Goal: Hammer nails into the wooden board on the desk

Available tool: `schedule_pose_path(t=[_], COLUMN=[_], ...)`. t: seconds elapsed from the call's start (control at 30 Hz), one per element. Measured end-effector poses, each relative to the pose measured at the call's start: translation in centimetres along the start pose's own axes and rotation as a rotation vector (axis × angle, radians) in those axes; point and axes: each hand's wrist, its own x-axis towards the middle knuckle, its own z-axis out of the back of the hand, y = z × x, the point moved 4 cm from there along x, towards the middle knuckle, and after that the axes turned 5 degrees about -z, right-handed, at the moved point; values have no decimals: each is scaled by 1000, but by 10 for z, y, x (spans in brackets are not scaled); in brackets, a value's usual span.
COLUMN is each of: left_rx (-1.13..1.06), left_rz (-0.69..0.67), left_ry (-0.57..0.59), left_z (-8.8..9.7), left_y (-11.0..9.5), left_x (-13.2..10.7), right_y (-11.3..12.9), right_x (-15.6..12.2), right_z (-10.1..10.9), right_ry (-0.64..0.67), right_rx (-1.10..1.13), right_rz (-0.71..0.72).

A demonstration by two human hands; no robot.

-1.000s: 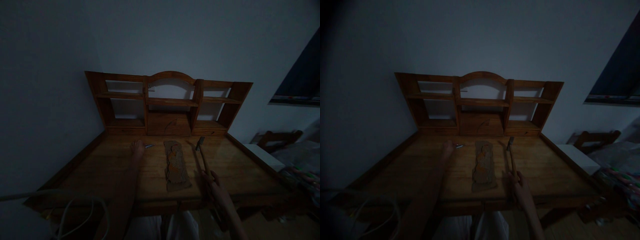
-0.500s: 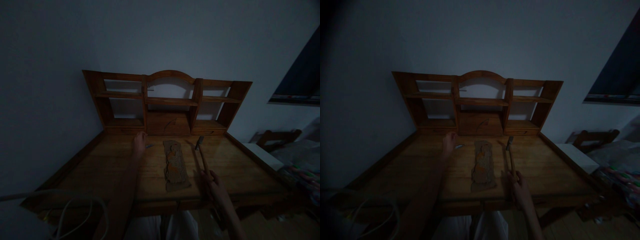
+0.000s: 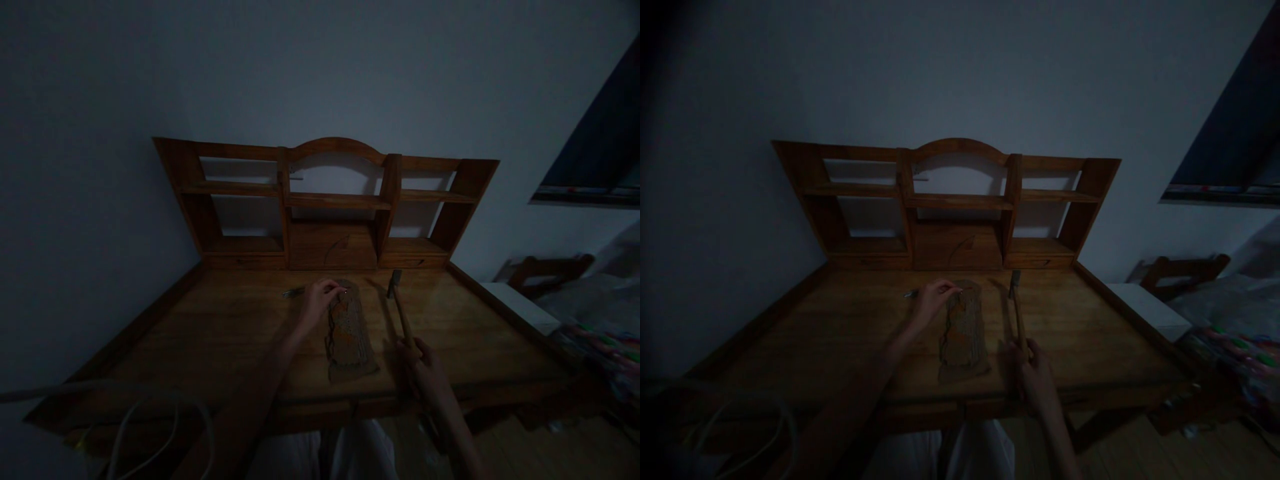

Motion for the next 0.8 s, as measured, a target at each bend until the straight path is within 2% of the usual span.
schedule_pose_path(t=[0.07, 0.2, 0.3, 0.63, 0.8], left_rx=[-32, -240, -296, -211, -109], left_rz=[20, 188, 270, 209, 155], left_ry=[76, 213, 276, 285, 307], left_z=[2, -1, -5, -20, -22], left_y=[2, 12, 15, 24, 21], left_x=[-2, -6, -10, -16, -19], right_y=[2, 3, 3, 4, -1], right_x=[0, -1, -1, -2, 1], right_z=[0, 0, 0, 2, 0], right_ry=[7, 9, 5, 20, 44], right_rx=[3, -9, -22, -47, -22], right_rz=[13, 14, 10, 11, 31])
